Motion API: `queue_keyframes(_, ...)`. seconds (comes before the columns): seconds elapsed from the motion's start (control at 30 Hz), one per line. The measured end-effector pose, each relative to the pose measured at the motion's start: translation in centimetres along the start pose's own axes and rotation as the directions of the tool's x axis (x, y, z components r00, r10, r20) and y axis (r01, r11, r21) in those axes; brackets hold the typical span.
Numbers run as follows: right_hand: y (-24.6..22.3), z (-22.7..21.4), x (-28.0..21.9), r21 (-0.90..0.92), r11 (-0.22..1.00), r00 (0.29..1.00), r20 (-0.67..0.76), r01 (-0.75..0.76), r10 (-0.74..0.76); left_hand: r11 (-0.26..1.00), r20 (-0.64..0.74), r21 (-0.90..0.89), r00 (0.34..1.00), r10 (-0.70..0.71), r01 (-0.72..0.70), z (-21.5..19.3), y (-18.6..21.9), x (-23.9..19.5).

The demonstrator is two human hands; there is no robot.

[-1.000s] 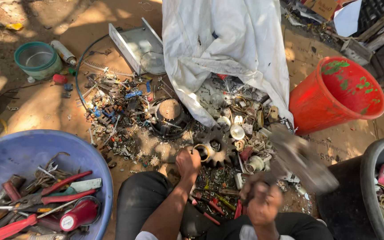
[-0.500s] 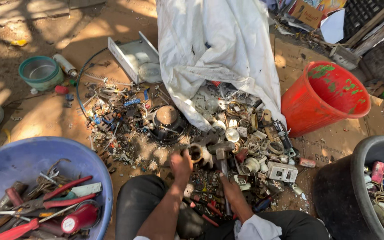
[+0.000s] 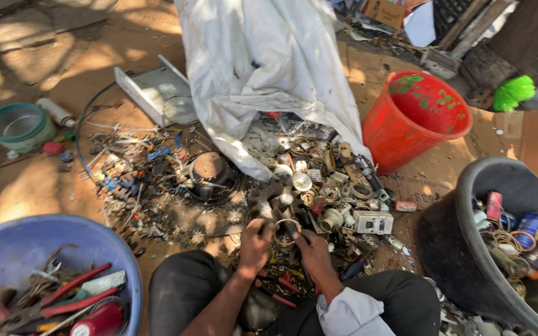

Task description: The person sits on the ground and uses a hammer to repeatedly strike a cylindrical metal component, likely a motor or transformer, to break it apart. The person holds the object with one hand and strikes it with the other, working to separate the internal parts from the casing.

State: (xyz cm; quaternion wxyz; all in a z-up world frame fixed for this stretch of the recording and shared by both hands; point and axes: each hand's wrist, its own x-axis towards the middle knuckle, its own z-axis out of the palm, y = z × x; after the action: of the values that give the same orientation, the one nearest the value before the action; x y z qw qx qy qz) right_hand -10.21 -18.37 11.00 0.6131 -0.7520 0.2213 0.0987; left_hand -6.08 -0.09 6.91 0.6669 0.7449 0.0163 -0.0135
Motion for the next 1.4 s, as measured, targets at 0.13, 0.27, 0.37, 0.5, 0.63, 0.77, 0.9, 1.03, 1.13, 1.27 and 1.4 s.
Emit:
queue_keyframes(0.13, -2.6, -7.2, -0.1, 0.164, 0.984, 0.925, -0.381, 0.069, -0.001, 0.981, -0.158, -0.181, 0.982, -0.099, 0.070, -0.6, -2.1, 1.6)
queue_keyframes(0.27, -6.0, -16.6, -0.1, 0.606, 0.642, 0.766, -0.641, 0.469, 0.046, 0.970, -0.274, 0.068, 0.940, -0.205, 0.231, -0.1, -3.9, 4.4)
queue_keyframes(0.37, -6.3, -18.2, 0.9, 0.738, 0.544, 0.787, -0.581, 0.400, 0.210, 0.965, -0.247, 0.113, 0.947, -0.205, 0.239, 1.0, -3.5, 5.1)
queue_keyframes(0.5, -4.4, -13.6, 5.4, 0.115, 0.982, 0.938, -0.299, -0.148, 0.177, 0.890, -0.196, 0.137, 0.893, -0.405, 0.434, 1.5, -2.9, 5.8)
queue_keyframes(0.63, -4.1, -11.3, 13.2, -0.758, 0.634, 0.900, -0.158, 0.153, -0.406, 0.833, -0.180, 0.362, 0.909, -0.377, 0.417, 0.9, -3.6, 6.3)
queue_keyframes(0.77, -3.7, -11.0, 18.6, -0.953, 0.298, 0.936, -0.058, 0.051, -0.348, 0.838, -0.205, 0.100, 0.835, -0.510, 0.536, 1.3, -4.3, 6.4)
queue_keyframes(0.9, -4.2, -11.5, 19.6, -0.808, 0.565, 0.841, -0.182, 0.168, -0.510, 0.812, -0.223, 0.062, 0.801, -0.556, 0.581, 1.3, -4.2, 6.8)
queue_keyframes(1.03, -7.2, -13.6, 16.0, -0.286, 0.952, 0.821, -0.515, 0.109, -0.249, 0.841, -0.154, 0.163, 0.855, -0.495, 0.516, 1.0, -3.2, 6.7)
queue_keyframes(1.13, -8.2, -13.4, 10.2, 0.196, 0.946, 0.910, -0.378, 0.258, -0.169, 0.924, -0.075, 0.096, 0.928, -0.365, 0.371, 0.8, -2.3, 6.5)
queue_keyframes(1.27, -5.3, -6.6, 4.2, 0.017, 0.997, 0.963, -0.256, -0.078, 0.080, 0.926, 0.356, -0.271, 0.921, -0.156, 0.262, 0.6, -2.1, 5.1)
queue_keyframes(1.4, -2.6, -0.9, 2.8, -0.042, 0.999, 0.998, -0.048, -0.029, 0.027, 0.881, 0.464, -0.428, 0.885, 0.022, 0.203, -0.2, -1.8, 2.5)
